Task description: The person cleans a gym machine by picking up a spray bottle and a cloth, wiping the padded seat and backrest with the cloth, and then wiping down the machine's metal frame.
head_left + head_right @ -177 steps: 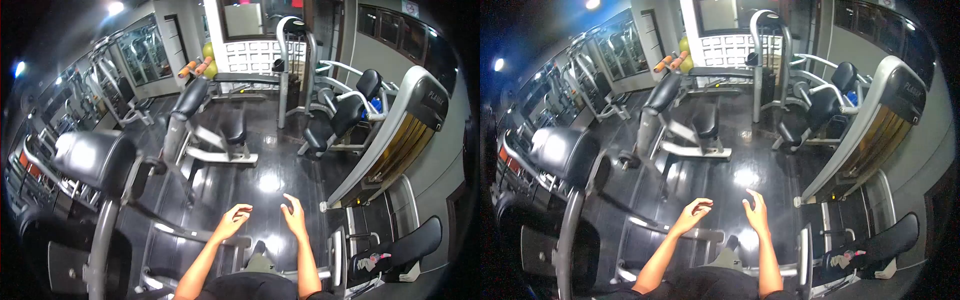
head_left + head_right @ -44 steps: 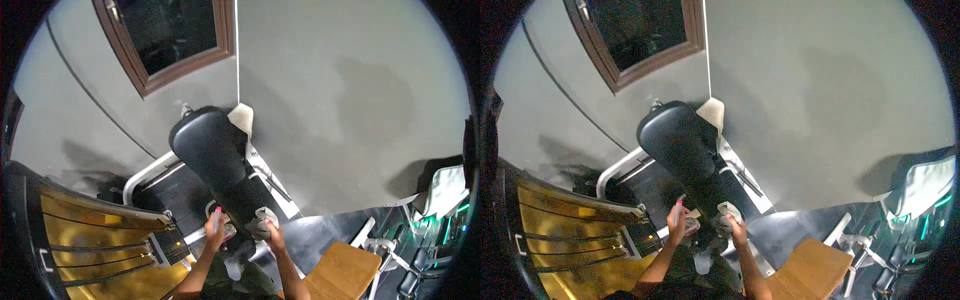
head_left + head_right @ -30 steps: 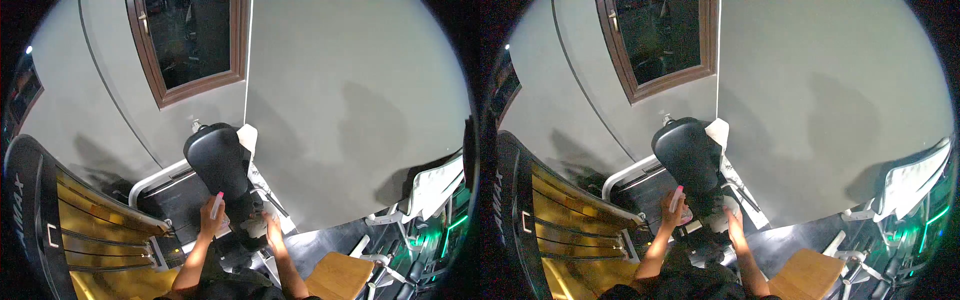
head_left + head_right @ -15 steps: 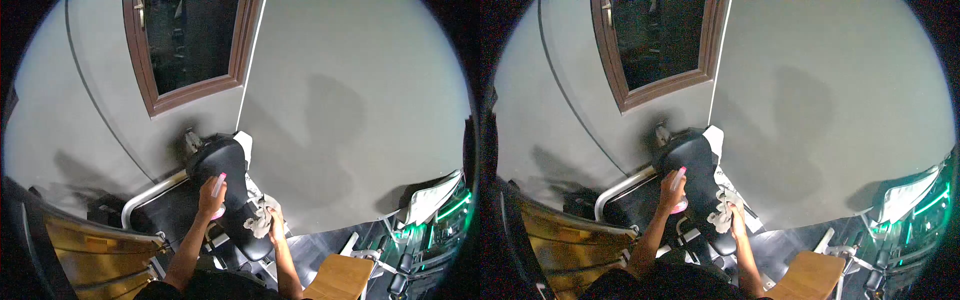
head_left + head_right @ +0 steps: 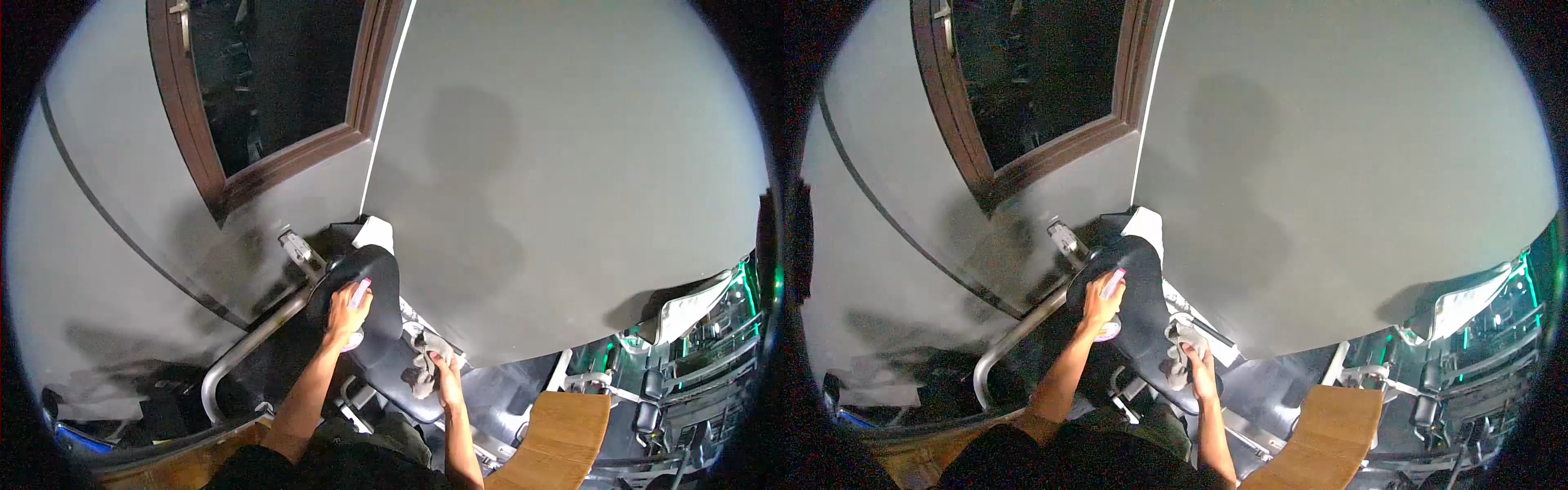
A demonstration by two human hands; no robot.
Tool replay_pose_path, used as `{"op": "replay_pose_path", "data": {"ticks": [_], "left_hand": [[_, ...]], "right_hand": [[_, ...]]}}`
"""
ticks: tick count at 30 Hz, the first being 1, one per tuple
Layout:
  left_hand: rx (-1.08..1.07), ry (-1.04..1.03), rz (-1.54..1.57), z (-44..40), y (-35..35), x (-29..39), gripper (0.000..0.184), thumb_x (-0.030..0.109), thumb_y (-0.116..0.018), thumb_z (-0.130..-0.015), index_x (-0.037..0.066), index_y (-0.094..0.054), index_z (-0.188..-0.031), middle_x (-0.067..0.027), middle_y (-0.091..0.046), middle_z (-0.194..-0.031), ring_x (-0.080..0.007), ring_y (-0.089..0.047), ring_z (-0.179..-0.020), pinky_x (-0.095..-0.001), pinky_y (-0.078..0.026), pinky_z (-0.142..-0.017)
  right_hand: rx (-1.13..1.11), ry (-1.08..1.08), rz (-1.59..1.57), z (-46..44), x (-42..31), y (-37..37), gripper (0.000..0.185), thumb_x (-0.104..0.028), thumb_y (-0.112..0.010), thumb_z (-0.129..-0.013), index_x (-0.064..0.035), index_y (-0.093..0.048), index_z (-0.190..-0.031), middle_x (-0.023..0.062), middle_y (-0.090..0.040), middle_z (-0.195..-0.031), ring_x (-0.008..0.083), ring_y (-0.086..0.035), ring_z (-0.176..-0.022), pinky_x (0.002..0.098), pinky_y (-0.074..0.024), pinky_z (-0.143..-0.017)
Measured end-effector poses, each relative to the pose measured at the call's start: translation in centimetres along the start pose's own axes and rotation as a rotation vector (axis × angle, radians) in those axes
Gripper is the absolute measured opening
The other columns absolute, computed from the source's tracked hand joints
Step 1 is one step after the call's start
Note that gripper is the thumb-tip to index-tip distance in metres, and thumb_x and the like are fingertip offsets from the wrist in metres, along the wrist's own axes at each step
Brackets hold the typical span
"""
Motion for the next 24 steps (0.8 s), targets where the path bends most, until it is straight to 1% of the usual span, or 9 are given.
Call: {"op": "replay_pose_path", "data": {"ticks": [2, 6, 8, 9, 12, 13, 16, 19, 24], "left_hand": [[0.017, 0.092, 0.002, -0.4, -0.3, -3.1, 0.018, 0.02, -0.062, -0.081, 0.001, -0.062, -0.082, -0.0193, -0.063, -0.08, -0.039, -0.062, -0.077, -0.0441, -0.049, -0.064], [0.069, -0.09, -0.088, -1.2, 0.6, 0.5, 0.015, 0.016, -0.061, -0.08, 0.001, -0.059, -0.079, -0.0186, -0.06, -0.076, -0.0397, -0.06, -0.072, -0.0435, -0.049, -0.062], [0.023, 0.227, 0.148, -0.8, 0.0, -2.5, 0.014, 0.015, -0.061, -0.079, 0.002, -0.059, -0.079, -0.0178, -0.059, -0.075, -0.0388, -0.06, -0.07, -0.043, -0.049, -0.061], [0.083, 0.081, 0.009, -1.2, 0.5, -1.5, 0.013, 0.015, -0.061, -0.079, 0.002, -0.059, -0.079, -0.0168, -0.06, -0.075, -0.0362, -0.061, -0.067, -0.0421, -0.049, -0.06], [0.04, 0.038, 0.023, -1.1, 0.2, -1.8, 0.014, 0.015, -0.06, -0.08, 0.001, -0.06, -0.081, -0.0163, -0.06, -0.075, -0.0344, -0.063, -0.067, -0.0414, -0.049, -0.061], [0.079, -0.017, 0.036, -1.1, 0.4, -1.8, 0.017, 0.016, -0.058, -0.085, 0.0, -0.058, -0.08, -0.0093, -0.056, -0.061, -0.0204, -0.061, -0.045, -0.0314, -0.046, -0.043], [0.068, 0.083, 0.1, -1.0, 0.4, -1.6, 0.017, 0.016, -0.057, -0.085, 0.0, -0.058, -0.08, -0.0093, -0.056, -0.058, -0.0204, -0.061, -0.045, -0.032, -0.047, -0.043], [0.057, 0.152, 0.104, -1.0, 0.4, -1.8, 0.018, 0.015, -0.055, -0.087, -0.001, -0.057, -0.079, -0.0103, -0.056, -0.059, -0.0201, -0.059, -0.042, -0.0327, -0.046, -0.042], [0.055, 0.212, 0.206, -1.1, 0.4, -2.7, 0.018, 0.014, -0.055, -0.086, -0.003, -0.06, -0.082, -0.0089, -0.06, -0.068, -0.0168, -0.057, -0.042, -0.0292, -0.044, -0.039]], "right_hand": [[-0.003, 0.033, -0.012, -0.7, 0.1, -0.1, 0.028, -0.013, -0.057, -0.089, -0.0046, -0.054, -0.116, 0.0062, -0.063, -0.102, 0.017, -0.062, -0.087, 0.0304, -0.0496, -0.074], [0.0, 0.041, 0.016, -1.8, -0.7, -1.9, 0.03, -0.012, -0.058, -0.089, -0.0035, -0.054, -0.117, 0.0064, -0.063, -0.103, 0.0168, -0.06, -0.092, 0.0305, -0.0468, -0.082], [-0.003, -0.011, 0.031, -2.7, 0.0, -2.2, 0.032, -0.012, -0.058, -0.089, -0.0041, -0.053, -0.119, 0.0062, -0.062, -0.105, 0.0169, -0.059, -0.094, 0.0303, -0.0452, -0.084], [-0.029, -0.004, 0.054, -3.3, 0.0, -2.7, 0.033, -0.013, -0.058, -0.089, -0.0044, -0.052, -0.119, 0.0062, -0.062, -0.105, 0.0169, -0.059, -0.094, 0.0301, -0.0453, -0.084], [-0.095, 0.004, 0.094, -5.1, -0.4, -4.6, 0.034, -0.015, -0.059, -0.089, -0.0052, -0.051, -0.12, 0.0057, -0.062, -0.103, 0.0164, -0.059, -0.094, 0.029, -0.0453, -0.083], [-0.115, -0.021, 0.109, -5.8, -0.4, -5.3, 0.035, -0.016, -0.059, -0.089, -0.0057, -0.05, -0.121, 0.0055, -0.062, -0.103, 0.0162, -0.059, -0.094, 0.0287, -0.0452, -0.083], [-0.172, -0.033, 0.124, -7.5, -0.4, -6.4, 0.035, -0.018, -0.059, -0.089, -0.007, -0.05, -0.121, 0.0049, -0.061, -0.104, 0.0156, -0.058, -0.094, 0.0291, -0.0459, -0.083], [-0.202, -0.003, 0.142, -9.2, -0.8, -6.7, 0.038, -0.017, -0.065, -0.086, -0.0045, -0.053, -0.12, 0.0041, -0.059, -0.111, 0.0142, -0.054, -0.103, 0.029, -0.0404, -0.092], [-0.272, 0.013, 0.13, -10.9, -0.4, -6.5, 0.037, -0.016, -0.064, -0.088, -0.0042, -0.052, -0.121, 0.0036, -0.059, -0.112, 0.014, -0.054, -0.103, 0.0287, -0.0413, -0.091]]}}
Point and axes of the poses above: each hand's wrist, its own z-axis away from the middle knuckle, its own y-axis out of the back of the hand, x = y × z, the point moved 10 cm from there along -z, towards the middle knuckle
